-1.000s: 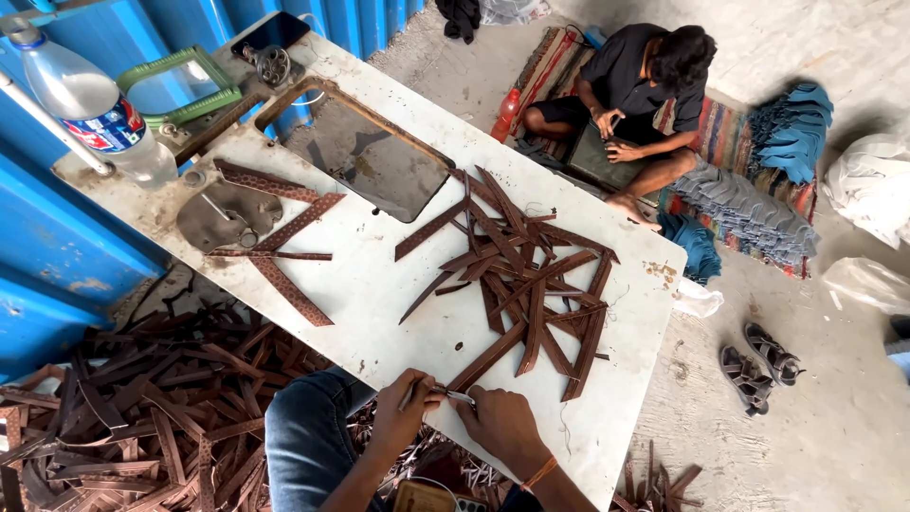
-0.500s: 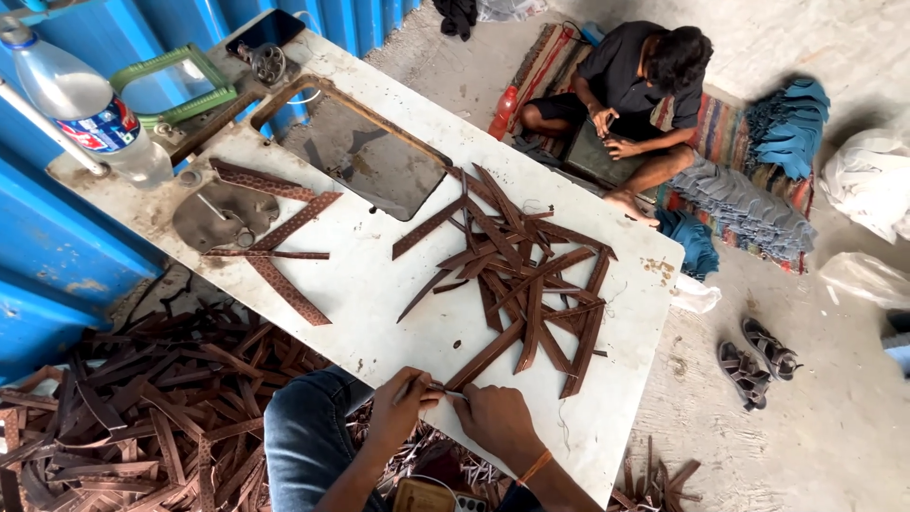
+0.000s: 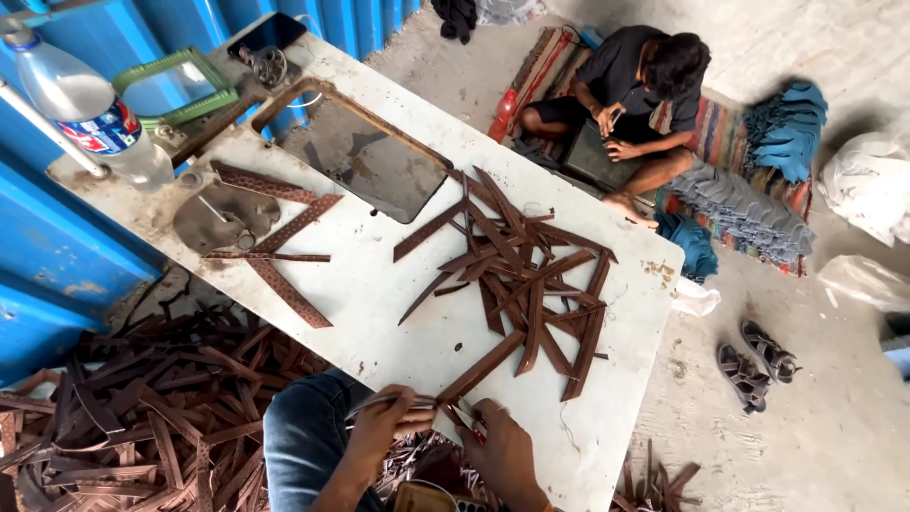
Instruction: The person trims excess material from leather shoe straps using a small hand knife.
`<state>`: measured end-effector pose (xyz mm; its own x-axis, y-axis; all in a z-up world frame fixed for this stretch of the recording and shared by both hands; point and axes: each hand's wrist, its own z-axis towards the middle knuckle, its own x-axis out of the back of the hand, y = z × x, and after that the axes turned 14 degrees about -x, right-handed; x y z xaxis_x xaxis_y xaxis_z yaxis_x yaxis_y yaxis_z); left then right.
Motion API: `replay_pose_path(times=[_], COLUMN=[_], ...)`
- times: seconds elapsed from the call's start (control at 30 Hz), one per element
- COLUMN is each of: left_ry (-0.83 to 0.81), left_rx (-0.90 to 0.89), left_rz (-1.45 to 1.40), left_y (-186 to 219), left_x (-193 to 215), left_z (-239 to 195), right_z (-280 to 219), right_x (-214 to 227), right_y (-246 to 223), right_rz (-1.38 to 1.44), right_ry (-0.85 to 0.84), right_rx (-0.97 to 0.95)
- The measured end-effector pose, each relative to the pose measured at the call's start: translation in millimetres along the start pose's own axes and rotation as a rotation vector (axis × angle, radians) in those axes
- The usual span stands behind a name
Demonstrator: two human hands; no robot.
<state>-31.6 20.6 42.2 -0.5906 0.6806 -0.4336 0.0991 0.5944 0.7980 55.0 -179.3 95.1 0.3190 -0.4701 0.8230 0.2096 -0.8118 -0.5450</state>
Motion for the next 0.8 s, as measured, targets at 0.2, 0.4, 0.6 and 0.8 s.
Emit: replay_pose_path(times=[0.2,0.4,0.6,0.8], left_ry=[0.274,0.188,-0.118,-0.288], left_rx=[-0.379,-0.039,0.019,0.159], left_rz=[0.397,0.186,-0.314,-0.442], left_y=[6,-124,-238,-293], left_x=[72,134,141,163], left_z=[-22,9,50,92], right_z=[-7,-24,3,101], right_x=[24,4,-3,30], right_y=[3,-65,-80,23], right_rz=[0.138,0.424,0.75,-0.004], right_ry=[-0.248,-0.311,-0.301,0.384], right_rx=[-0.127,-0.379,0.159,-0.319])
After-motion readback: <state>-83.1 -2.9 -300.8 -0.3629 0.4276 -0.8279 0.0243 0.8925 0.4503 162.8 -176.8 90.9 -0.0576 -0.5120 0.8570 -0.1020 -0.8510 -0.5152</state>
